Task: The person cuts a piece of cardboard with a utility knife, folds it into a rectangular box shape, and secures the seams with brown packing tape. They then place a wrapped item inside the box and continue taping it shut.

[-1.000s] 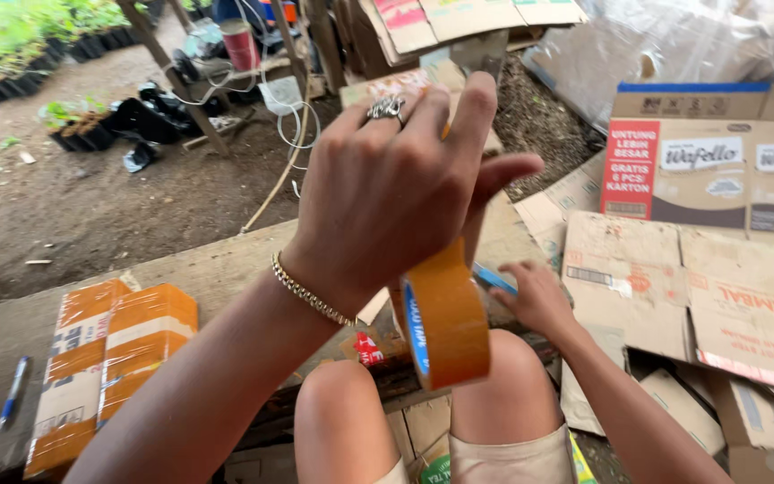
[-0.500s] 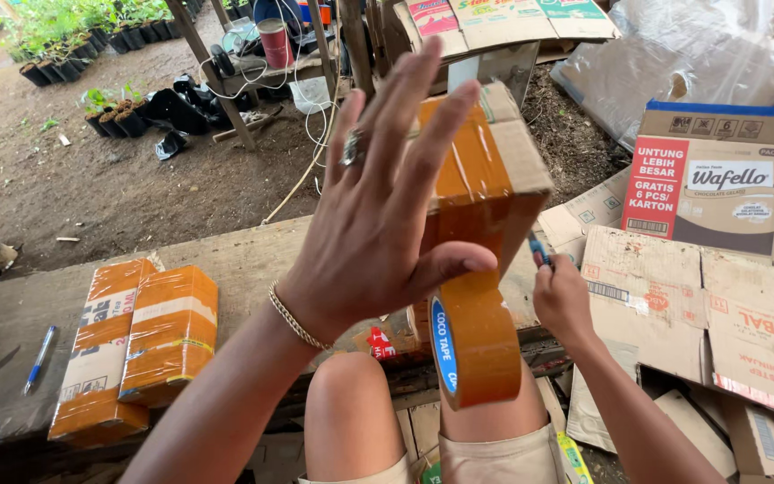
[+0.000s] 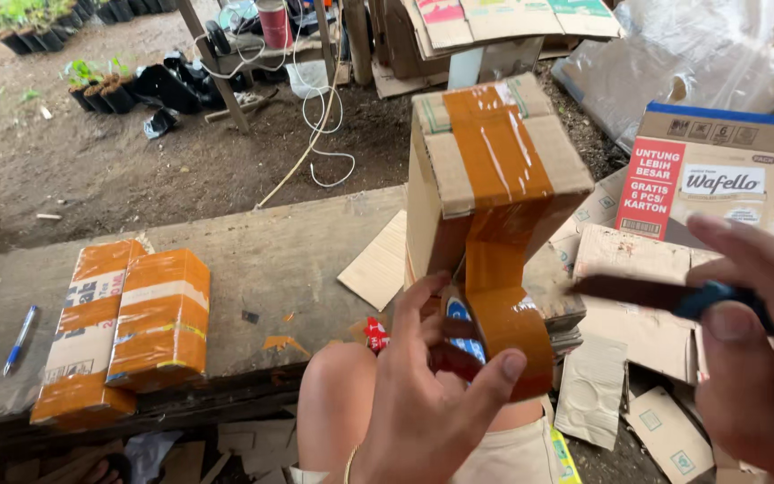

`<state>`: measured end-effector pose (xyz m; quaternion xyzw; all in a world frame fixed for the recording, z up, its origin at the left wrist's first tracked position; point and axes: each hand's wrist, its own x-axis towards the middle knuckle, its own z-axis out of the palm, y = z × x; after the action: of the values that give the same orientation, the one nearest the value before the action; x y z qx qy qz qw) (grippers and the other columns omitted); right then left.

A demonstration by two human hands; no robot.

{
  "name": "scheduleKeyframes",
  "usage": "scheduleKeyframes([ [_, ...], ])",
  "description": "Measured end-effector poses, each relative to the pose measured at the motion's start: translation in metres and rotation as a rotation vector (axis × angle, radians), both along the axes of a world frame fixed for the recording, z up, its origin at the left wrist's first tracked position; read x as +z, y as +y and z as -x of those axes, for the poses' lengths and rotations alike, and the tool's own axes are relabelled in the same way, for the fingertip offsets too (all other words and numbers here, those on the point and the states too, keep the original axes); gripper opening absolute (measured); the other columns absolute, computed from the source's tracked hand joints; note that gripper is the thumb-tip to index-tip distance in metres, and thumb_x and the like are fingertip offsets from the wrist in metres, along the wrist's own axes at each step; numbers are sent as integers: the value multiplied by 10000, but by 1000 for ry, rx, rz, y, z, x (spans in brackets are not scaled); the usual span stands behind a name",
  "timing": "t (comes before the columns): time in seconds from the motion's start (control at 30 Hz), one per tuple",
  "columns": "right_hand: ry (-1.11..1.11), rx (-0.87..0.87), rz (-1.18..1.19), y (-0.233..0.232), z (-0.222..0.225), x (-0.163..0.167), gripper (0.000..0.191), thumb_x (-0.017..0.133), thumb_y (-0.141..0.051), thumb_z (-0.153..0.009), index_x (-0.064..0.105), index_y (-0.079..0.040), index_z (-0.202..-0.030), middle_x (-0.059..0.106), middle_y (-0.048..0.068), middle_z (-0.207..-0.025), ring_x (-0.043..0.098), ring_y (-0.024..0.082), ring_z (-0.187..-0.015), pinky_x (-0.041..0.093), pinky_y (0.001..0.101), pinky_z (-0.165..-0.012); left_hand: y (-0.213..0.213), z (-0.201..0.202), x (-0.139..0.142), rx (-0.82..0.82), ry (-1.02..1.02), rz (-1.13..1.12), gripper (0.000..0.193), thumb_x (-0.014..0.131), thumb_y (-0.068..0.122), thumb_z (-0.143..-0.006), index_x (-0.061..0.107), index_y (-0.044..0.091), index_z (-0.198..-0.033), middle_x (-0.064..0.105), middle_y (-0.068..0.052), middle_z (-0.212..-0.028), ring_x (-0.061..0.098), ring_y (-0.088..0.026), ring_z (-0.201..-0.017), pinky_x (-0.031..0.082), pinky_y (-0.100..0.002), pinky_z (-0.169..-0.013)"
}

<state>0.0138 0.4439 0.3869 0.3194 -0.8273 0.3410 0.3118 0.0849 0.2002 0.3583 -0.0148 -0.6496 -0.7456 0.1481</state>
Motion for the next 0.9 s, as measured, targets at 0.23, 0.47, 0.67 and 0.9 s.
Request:
scheduleKeyframes([
  [0.23, 467, -110, -735, 5, 2, 42, 510, 704, -47, -776, 749, -152, -1273, 659, 94, -1002, 580, 259, -818, 520, 421, -778, -11, 5, 38, -99, -265, -63, 809, 780, 186, -837, 362, -7, -1503, 753, -131, -885, 676, -92, -631, 524, -220, -469],
  [0.47, 798, -158, -937, 5, 3, 57, 428, 694, -77, -823, 748, -152, -1240, 664, 44, -959, 517, 231, -794, 473, 347, -729, -2, 13, 25, -162, -263, -22, 654, 788, 254, -843, 506, -36, -1357, 769, -129, -829, 698, -81, -649, 549, -212, -511],
  [0.67, 952, -189, -1026, -12, 4, 66, 388, 658, -166, -860, 753, -142, -1236, 657, 23, -942, 539, 246, -829, 456, 312, -758, -6, 32, 14, -208, -187, -46, 553, 769, 255, -890, 546, -67, -1281, 755, -110, -801, 682, -78, -649, 536, -209, -529],
  [0.9, 1011, -263, -1026, -10, 32, 57, 441, 649, -188, -817, 765, -144, -1240, 655, 21, -948, 566, 240, -817, 387, 297, -559, -18, 66, 12, -283, -129, -67, 540, 783, 250, -880, 564, -64, -1262, 758, -91, -849, 688, -68, -663, 536, -215, -527],
])
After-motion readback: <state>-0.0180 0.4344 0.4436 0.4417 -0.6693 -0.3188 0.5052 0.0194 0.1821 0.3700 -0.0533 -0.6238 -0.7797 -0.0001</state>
